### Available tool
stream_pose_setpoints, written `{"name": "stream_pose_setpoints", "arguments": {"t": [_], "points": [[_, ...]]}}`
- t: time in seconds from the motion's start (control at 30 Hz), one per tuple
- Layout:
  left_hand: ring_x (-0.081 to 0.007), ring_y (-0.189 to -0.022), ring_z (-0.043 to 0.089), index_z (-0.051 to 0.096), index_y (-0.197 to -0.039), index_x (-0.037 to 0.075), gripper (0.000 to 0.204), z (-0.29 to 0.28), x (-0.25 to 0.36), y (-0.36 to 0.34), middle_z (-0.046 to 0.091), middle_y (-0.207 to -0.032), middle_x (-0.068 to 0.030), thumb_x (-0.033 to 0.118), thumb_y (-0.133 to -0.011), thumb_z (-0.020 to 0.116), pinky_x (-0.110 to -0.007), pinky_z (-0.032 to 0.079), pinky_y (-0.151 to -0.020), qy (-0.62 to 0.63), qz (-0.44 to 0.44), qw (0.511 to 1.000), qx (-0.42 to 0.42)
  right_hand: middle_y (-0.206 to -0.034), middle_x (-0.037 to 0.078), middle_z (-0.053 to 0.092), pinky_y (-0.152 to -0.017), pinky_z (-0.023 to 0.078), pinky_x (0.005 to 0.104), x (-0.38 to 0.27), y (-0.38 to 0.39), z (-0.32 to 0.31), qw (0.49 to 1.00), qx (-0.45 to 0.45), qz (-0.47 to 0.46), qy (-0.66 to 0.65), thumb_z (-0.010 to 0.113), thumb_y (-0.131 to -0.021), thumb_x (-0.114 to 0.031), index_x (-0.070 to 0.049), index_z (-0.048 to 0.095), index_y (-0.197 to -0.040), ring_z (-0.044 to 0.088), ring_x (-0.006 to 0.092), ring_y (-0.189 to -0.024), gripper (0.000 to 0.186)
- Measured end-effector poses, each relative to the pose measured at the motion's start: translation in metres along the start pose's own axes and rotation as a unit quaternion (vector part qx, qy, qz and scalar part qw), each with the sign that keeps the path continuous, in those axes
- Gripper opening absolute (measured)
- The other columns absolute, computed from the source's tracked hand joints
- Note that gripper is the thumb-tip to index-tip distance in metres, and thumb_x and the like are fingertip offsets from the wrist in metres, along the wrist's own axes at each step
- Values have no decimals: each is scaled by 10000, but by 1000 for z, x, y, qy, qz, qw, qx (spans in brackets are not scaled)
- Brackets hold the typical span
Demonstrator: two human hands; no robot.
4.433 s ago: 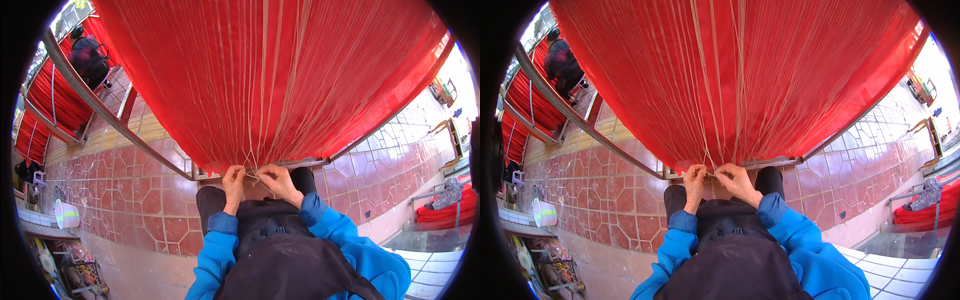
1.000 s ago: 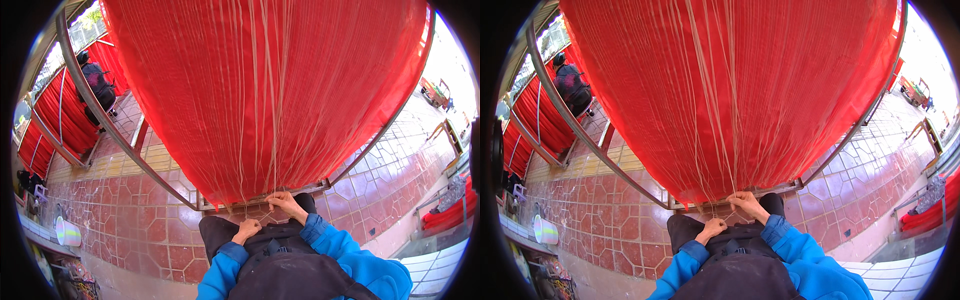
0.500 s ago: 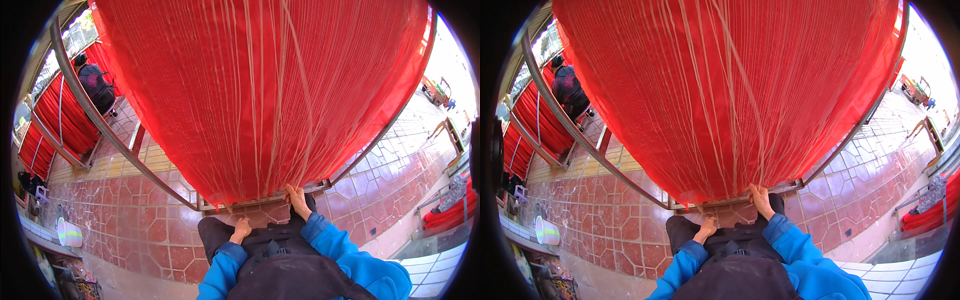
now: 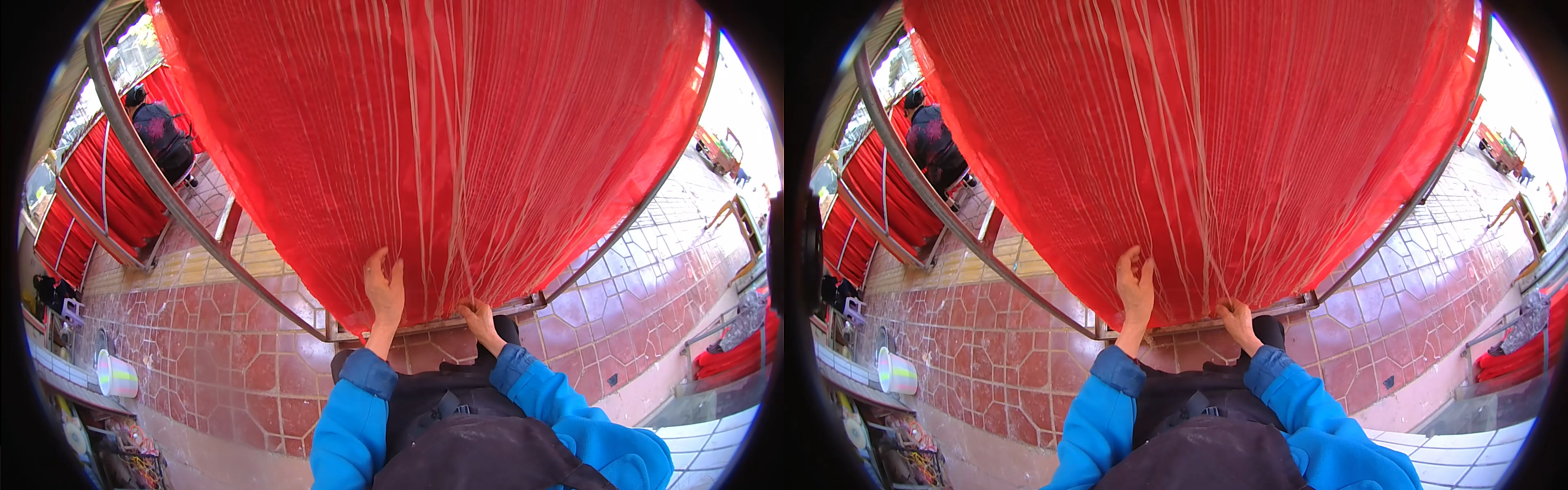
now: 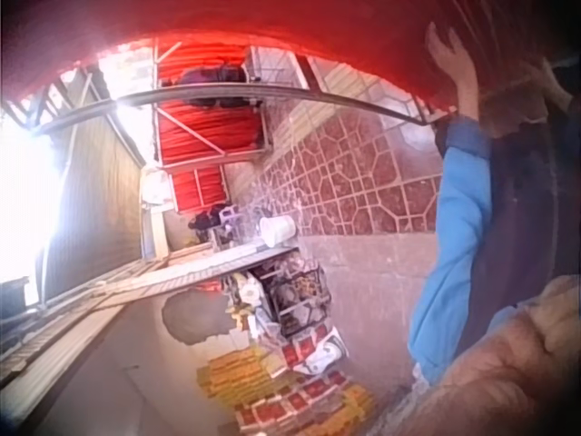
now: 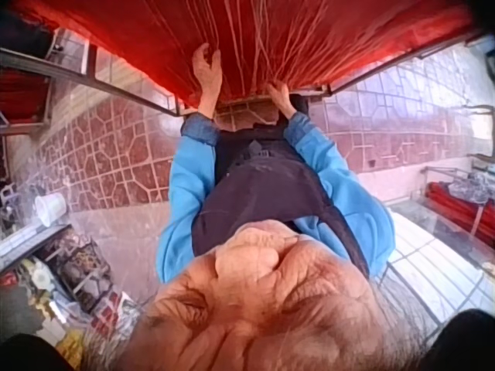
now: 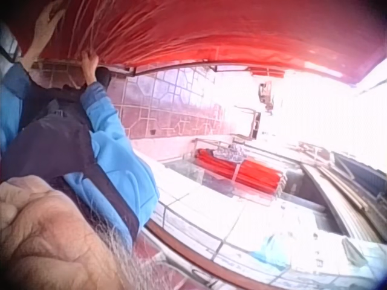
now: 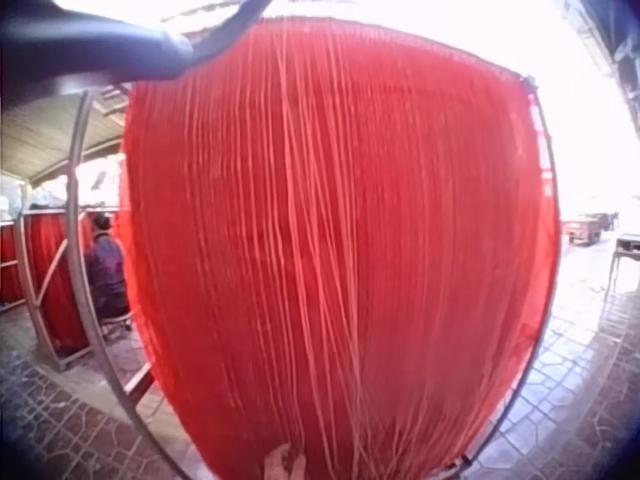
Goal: The person sits on the floor and repeatedly ties knots in a large red fishing net using white cord. They pull the cord through the mesh, form loops, and tighten each knot by hand. The net is suspended from a metal frame above.
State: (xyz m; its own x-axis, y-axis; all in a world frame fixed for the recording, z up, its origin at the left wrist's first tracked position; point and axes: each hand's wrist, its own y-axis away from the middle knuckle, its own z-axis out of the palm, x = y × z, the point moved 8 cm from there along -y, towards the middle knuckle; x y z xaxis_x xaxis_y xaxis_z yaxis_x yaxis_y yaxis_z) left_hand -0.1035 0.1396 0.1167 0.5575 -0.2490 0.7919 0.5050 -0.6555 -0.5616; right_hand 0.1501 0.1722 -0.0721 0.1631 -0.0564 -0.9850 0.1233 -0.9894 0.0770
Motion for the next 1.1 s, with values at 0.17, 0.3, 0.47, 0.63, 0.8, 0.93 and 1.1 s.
{"name": "stream_pose_setpoints", "arguments": {"t": [0.17, 0.3, 0.47, 0.63, 0.8, 0.93, 1.1], "points": [[-253, -821, 582, 593, -952, 46, 187, 14, 15, -31, 600, -870, -92, 124, -803, 674, -370, 469, -705, -70, -31, 997, 14, -898, 71, 652, -740, 478, 274, -6, 0, -3, 999, 26, -20, 34, 643, -826, -127, 53, 580, -1134, 603, 134, -835, 362], [-247, -734, 583, 605, -868, 40, 117, 4, 14, -22, 598, -796, -92, 105, -799, 674, -361, 467, -642, -47, -44, 997, 39, -911, 66, 654, -721, 472, 259, -27, 4, -2, 998, 39, 4, 39, 630, -839, -126, 46, 579, -1158, 590, 121, -835, 366], [-258, -708, 573, 599, -824, 18, 80, -20, 31, 11, 595, -782, -103, 61, -802, 664, -361, 456, -632, 0, 11, 998, 61, -934, 84, 673, -722, 480, 244, -146, 12, 39, 994, -87, -55, -38, 598, -892, -113, 57, 611, -1095, 605, 109, -841, 266], [-264, -665, 543, 597, -807, 19, 87, -30, 61, 46, 584, -753, -104, 37, -783, 679, -373, 413, -590, -6, 30, 999, 11, -913, 68, 671, -718, 472, 228, -276, 36, 72, 961, -142, -131, -200, 543, -934, -138, 44, 597, -1133, 585, 91, -797, 275], [-235, -704, 572, 606, -846, 9, 136, -38, 90, 62, 613, -817, -107, 24, -752, 704, -337, 452, -645, 46, 82, 995, -35, -836, 83, 660, -738, 498, 254, -324, 66, 69, 943, -197, -126, -238, 502, -953, -123, 66, 576, -1125, 613, 119, -782, 266], [-191, -804, 597, 597, -981, 8, 284, -39, 79, 69, 619, -924, -94, 88, -745, 733, -305, 475, -732, 266, -95, 955, -93, -786, 117, 642, -730, 524, 301, -334, 99, 50, 934, -229, -117, -247, 472, -950, -76, 111, 573, -1054, 633, 174, -745, 236], [-219, -995, 573, 550, -1103, -85, 804, -48, 110, 40, 612, -1055, -155, 674, -858, 452, -334, 422, -903, 385, -53, 910, -140, -667, 162, 637, -685, 517, 432, -374, 147, 32, 869, -323, -293, -232, 525, -914, -122, 104, 626, -851, 633, 274, -641, 255]]}}
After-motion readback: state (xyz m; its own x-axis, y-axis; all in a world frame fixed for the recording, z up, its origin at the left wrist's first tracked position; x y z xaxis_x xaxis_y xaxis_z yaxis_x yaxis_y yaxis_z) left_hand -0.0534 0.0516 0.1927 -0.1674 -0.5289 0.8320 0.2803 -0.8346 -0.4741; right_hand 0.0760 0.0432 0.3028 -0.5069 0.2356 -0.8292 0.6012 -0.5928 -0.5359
